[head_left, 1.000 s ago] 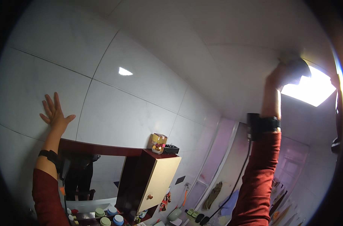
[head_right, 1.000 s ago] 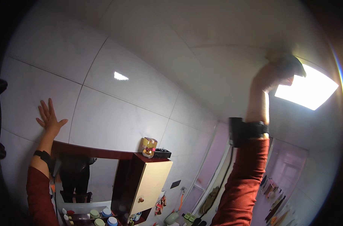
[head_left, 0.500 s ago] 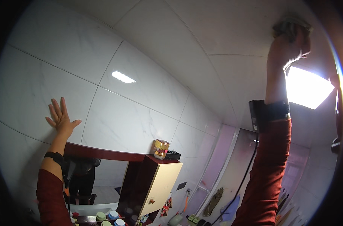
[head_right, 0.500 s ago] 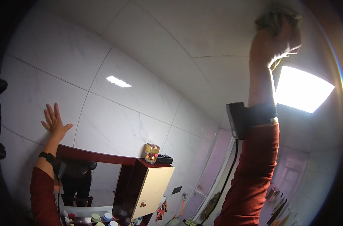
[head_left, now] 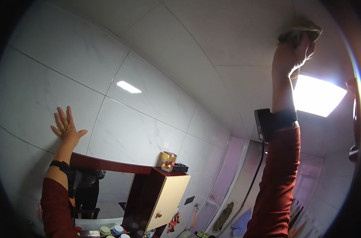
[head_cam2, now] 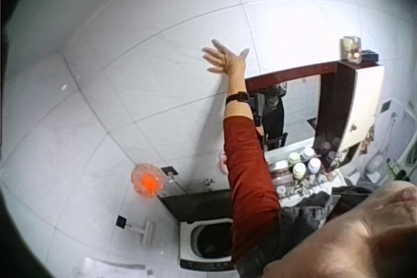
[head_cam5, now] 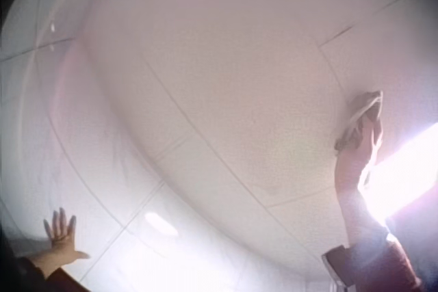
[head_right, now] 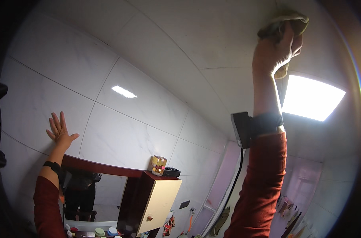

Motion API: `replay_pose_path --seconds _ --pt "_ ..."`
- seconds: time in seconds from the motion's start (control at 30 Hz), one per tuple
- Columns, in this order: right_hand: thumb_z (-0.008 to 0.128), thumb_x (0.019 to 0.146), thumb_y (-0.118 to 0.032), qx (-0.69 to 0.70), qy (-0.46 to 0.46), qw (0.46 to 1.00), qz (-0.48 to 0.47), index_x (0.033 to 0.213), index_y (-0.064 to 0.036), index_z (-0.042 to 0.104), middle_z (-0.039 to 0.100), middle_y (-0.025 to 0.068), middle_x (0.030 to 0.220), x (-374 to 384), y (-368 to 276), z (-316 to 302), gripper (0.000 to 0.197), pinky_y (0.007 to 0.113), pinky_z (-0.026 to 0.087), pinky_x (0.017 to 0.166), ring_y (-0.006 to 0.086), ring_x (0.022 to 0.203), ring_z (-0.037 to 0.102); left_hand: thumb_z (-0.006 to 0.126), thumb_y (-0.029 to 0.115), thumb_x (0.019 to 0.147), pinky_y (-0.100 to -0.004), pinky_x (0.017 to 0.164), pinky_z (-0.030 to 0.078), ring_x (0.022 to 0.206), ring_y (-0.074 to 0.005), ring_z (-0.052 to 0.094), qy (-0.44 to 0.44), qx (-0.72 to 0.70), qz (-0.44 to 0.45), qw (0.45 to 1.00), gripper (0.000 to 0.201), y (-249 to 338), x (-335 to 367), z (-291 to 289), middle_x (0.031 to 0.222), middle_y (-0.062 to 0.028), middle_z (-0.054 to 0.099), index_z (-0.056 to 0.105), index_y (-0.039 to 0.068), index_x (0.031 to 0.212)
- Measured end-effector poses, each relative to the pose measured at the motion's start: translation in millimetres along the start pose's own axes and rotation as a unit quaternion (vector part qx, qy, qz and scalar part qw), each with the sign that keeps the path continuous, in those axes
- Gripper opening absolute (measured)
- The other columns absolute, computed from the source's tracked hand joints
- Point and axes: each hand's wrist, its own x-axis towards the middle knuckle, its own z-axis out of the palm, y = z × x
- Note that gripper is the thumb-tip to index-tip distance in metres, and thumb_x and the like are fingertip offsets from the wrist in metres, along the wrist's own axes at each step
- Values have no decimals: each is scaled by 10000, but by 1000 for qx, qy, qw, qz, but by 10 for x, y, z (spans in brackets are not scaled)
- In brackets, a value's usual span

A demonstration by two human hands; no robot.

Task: The person stands on a wooden chair and wipes the tiled ceiling with a cloth. They repeatedly climb up and down the chair to reach different sections of the ceiling, using the cloth in their right hand while stabilizing with the left hand.

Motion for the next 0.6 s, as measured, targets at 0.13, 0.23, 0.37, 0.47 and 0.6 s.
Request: replay_pose_path --seconds 0.13,0.23,0.37,0.47,0.6 --pt "532 752 43 -253 -124 948 -147 1148 -209 644 471 119 1316 -428 -237 284 483 502 354 977 344 1195 425 818 411 683 -620 1109 -48 1437 -288 -213 -23 10 -3 1000 1257 13 -17 -42 1564 -109 -213 -129 292 1501" --pt "526 673 111 -113 -425 886 -148 1053 -190 697 521 63 1316 -810 -284 289 514 434 345 1055 282 1271 424 817 417 681 -620 1108 -54 1436 -287 -215 -33 -5 10 999 1263 13 -41 -73 1563 -108 -216 -137 295 1499" --pt "538 743 57 -64 -245 962 -105 1094 -214 689 442 97 1391 -462 -105 269 468 456 331 1067 319 1309 371 812 446 678 -613 1107 -70 1433 -288 -226 -38 -6 3 999 1265 -16 -6 -72 1560 -118 -220 -137 286 1500" --pt "551 767 14 -156 -61 982 -82 1203 -211 619 370 155 1419 -108 -102 524 495 471 339 1058 364 1315 350 823 412 679 -626 1104 -54 1432 -306 -220 -36 -7 8 999 1293 -28 13 -31 1552 -120 -244 -176 284 1489" --pt "567 795 -6 -196 -200 943 -180 1176 -187 624 440 116 1383 -530 -387 980 425 485 346 1036 329 1321 360 820 423 679 -645 1097 -52 1433 -312 -214 -26 3 17 1000 1294 -28 -9 -33 1551 -130 -241 -178 267 1489"
